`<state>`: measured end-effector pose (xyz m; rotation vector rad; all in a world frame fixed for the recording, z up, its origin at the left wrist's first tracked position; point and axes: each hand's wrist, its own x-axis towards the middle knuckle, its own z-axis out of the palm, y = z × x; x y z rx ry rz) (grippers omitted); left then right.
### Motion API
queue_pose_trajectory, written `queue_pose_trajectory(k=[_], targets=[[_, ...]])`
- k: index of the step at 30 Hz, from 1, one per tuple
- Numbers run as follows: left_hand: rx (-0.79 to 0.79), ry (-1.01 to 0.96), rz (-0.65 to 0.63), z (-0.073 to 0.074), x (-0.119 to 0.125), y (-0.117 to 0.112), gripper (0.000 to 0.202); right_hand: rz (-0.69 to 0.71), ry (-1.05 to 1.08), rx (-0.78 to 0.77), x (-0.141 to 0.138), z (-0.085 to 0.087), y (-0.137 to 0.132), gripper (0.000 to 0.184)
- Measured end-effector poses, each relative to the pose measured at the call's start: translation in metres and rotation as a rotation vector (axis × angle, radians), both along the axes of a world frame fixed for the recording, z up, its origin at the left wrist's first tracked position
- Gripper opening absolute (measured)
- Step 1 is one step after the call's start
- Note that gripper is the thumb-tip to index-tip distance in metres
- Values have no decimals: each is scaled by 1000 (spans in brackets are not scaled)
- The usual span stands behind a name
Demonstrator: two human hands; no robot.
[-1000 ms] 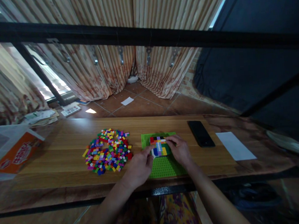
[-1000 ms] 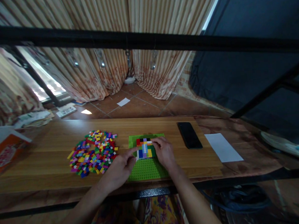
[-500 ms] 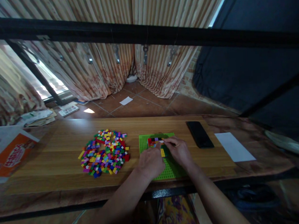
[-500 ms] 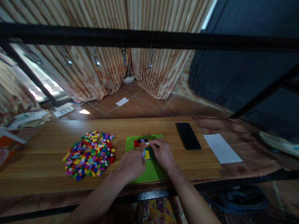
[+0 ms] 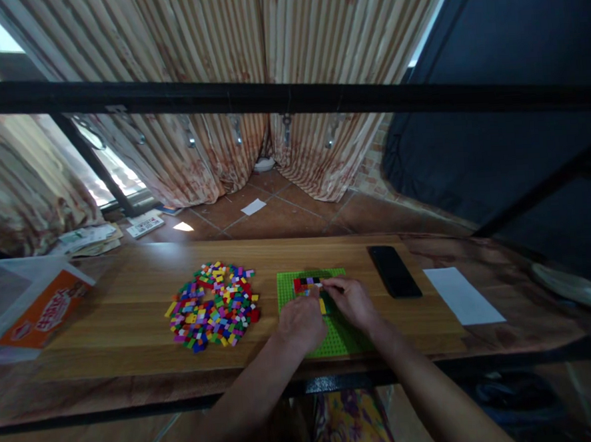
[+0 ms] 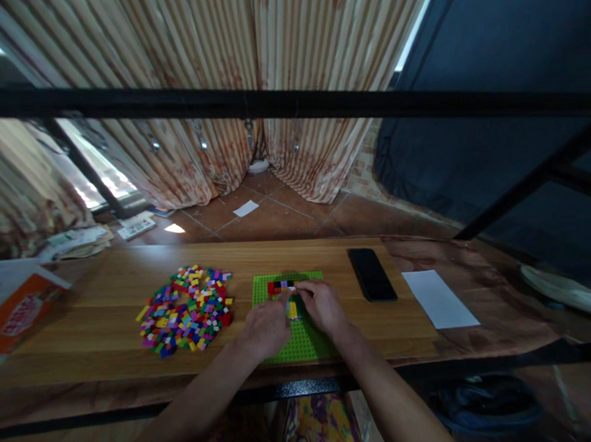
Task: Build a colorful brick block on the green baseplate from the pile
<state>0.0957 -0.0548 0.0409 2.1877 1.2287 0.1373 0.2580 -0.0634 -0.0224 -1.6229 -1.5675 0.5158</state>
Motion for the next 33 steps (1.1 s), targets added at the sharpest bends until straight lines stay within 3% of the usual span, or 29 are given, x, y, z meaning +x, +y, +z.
queue_pose_trajectory(k=[4,7,11,17,19,21,24,27,33], targets=[[-45,-161,178,-16,-15,-1,33,-124,53,79,-4,10,-18,30],[-378,-535,350,-25,-25,-6,16,-122,141,109,-18,21,-43,29],[-798,-881,442,-21,-29,-16,25,75,314,25,-40,28,-68,25],[-945,-955,438,-16,-23,-20,35,21,432,-23,-42,19,-75,19],[-921,-934,449,-19,-20,-18,33,-3,398,-40,-35,15,-71,19],[-799,-873,458,-25,-18,-13,28,-66,356,-34,-27,11,-64,20],[-459,-706,451,-33,-18,-5,20,-154,296,14,-13,5,-45,22],[-171,-519,374,-38,-20,-1,23,-148,247,22,-3,0,-25,21],[38,-219,229,-34,-16,-4,36,-86,219,-28,7,-2,-5,20]])
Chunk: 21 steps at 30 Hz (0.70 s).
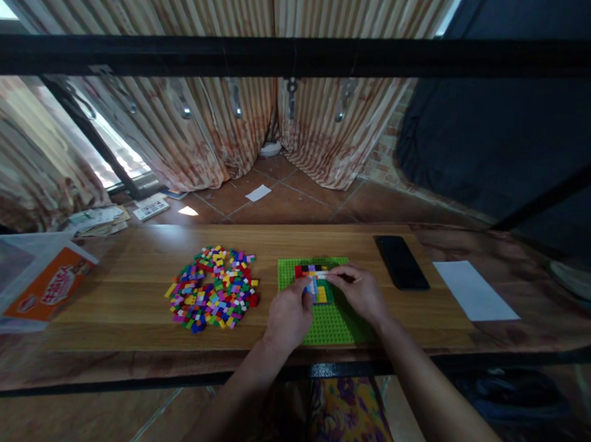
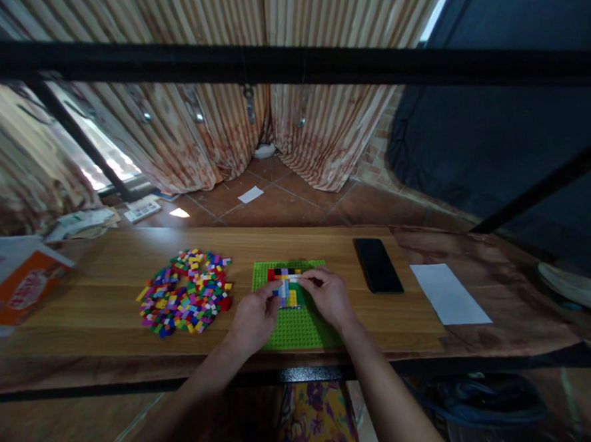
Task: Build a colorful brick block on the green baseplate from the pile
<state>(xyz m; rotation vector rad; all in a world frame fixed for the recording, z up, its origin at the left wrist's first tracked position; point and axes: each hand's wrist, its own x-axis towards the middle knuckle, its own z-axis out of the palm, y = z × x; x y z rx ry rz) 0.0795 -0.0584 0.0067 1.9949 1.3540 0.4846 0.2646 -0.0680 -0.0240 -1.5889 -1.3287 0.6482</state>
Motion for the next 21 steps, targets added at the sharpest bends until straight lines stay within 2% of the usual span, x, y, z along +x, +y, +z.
queue_pose_trajectory(k=[3,11,15,21], targets=[[89,114,-69,3,4,0,41,12,25,-11,0,0,3,20],[307,418,-201,8,13,-2,47,-66,223,-69,-4,-6,9,27],[320,489,-222,9,17,-4,52,-87,337,-106,-5,-7,11,31],[312,533,-251,12,22,-3,52,-79,383,-125,-6,-6,13,35]])
